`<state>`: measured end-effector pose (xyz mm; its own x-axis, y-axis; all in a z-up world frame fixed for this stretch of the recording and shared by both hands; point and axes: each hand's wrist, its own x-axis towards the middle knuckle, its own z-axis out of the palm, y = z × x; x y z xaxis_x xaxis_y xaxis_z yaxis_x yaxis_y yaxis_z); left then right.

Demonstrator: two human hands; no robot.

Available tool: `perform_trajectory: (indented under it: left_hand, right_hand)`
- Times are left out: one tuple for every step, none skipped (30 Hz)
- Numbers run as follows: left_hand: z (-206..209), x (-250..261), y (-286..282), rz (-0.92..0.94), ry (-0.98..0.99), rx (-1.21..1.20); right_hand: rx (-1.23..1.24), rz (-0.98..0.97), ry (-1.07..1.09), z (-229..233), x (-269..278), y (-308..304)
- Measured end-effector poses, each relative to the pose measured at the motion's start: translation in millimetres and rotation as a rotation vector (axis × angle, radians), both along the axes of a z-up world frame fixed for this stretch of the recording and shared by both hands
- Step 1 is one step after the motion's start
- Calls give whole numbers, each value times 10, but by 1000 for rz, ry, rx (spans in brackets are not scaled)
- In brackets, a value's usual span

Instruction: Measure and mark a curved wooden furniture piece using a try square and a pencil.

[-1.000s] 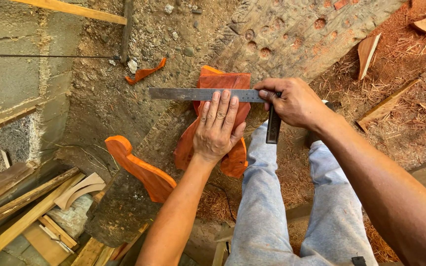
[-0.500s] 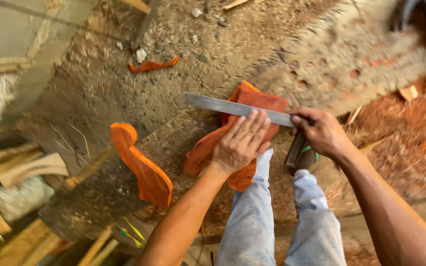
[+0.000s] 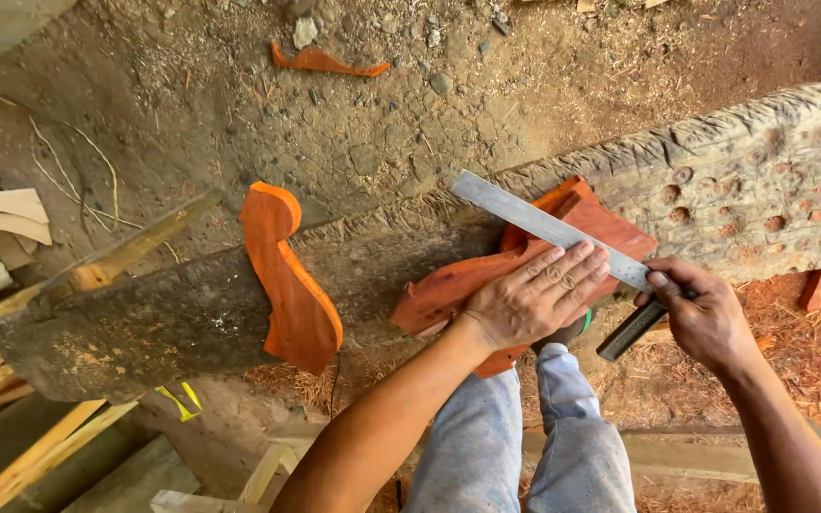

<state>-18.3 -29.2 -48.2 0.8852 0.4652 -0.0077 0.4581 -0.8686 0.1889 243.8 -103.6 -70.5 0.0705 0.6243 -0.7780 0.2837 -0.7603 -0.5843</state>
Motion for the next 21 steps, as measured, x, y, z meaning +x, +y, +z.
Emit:
perform_trajectory:
  left_hand:
    - [-12, -5, -13, -3, 2, -14]
    - [-24, -1, -30, -5, 4, -27]
    - [-38, -2, -37, -6, 4, -33]
    - [-49, 5, -45, 6, -25, -65]
    - [-62, 12, -41, 15, -54, -94]
    - [-43, 10, -31, 11, -56, -97]
    - [-28, 9, -14, 1, -35, -86]
    - [-11, 7, 2, -8, -14, -74]
    - [-9, 9, 1, -12, -15, -76]
    - [-8, 9, -1, -14, -9, -75]
    - [-5, 9, -10, -16, -2, -76]
    - [-12, 11, -24, -19, -2, -79]
    - [-22, 13, -27, -9, 1, -90]
    - [-29, 14, -30, 1, 4, -100]
    - [-27, 11, -26, -1, 6, -100]
    - [-25, 7, -23, 0, 5, -91]
    - [-24, 9, -24, 0, 3, -83]
    - [-20, 10, -22, -3, 2, -84]
    - [-17, 15, -18, -4, 6, -99]
    - [-14, 18, -13, -5, 9, -114]
    - [-13, 20, -14, -5, 10, -114]
  right_hand:
    - [5, -2, -12, 32, -17, 9]
    - [10, -5, -23, 63, -24, 16]
    - [4, -6, -24, 66, -34, 19]
    - [-5, -3, -33, 71, -36, 20]
    - [-11, -3, -44, 75, -40, 26]
    - [-14, -8, -46, 66, -36, 8]
    - [4, -10, -35, 49, -33, -5]
    - [23, -13, -25, 34, -29, -18]
    - [21, -16, -25, 20, -25, -27]
    - [34, -18, -10, 5, -22, -37]
    - [46, -21, 6, -10, -20, -53]
    - [42, -24, 6, -2, -21, -60]
    - [40, -25, 9, 0, -23, -53]
    - [39, -27, 11, 4, -26, -46]
    - [39, -28, 13, 18, -30, -25]
    - [30, -15, 2, 31, -33, -5]
    - [19, -3, -10, 49, -33, 7]
    - [18, -6, -10, 42, -31, -8]
    - [26, 2, -5, 34, -24, -14]
    - [33, 10, 1, 26, -19, -20]
    - [33, 9, 1, 25, -18, -20]
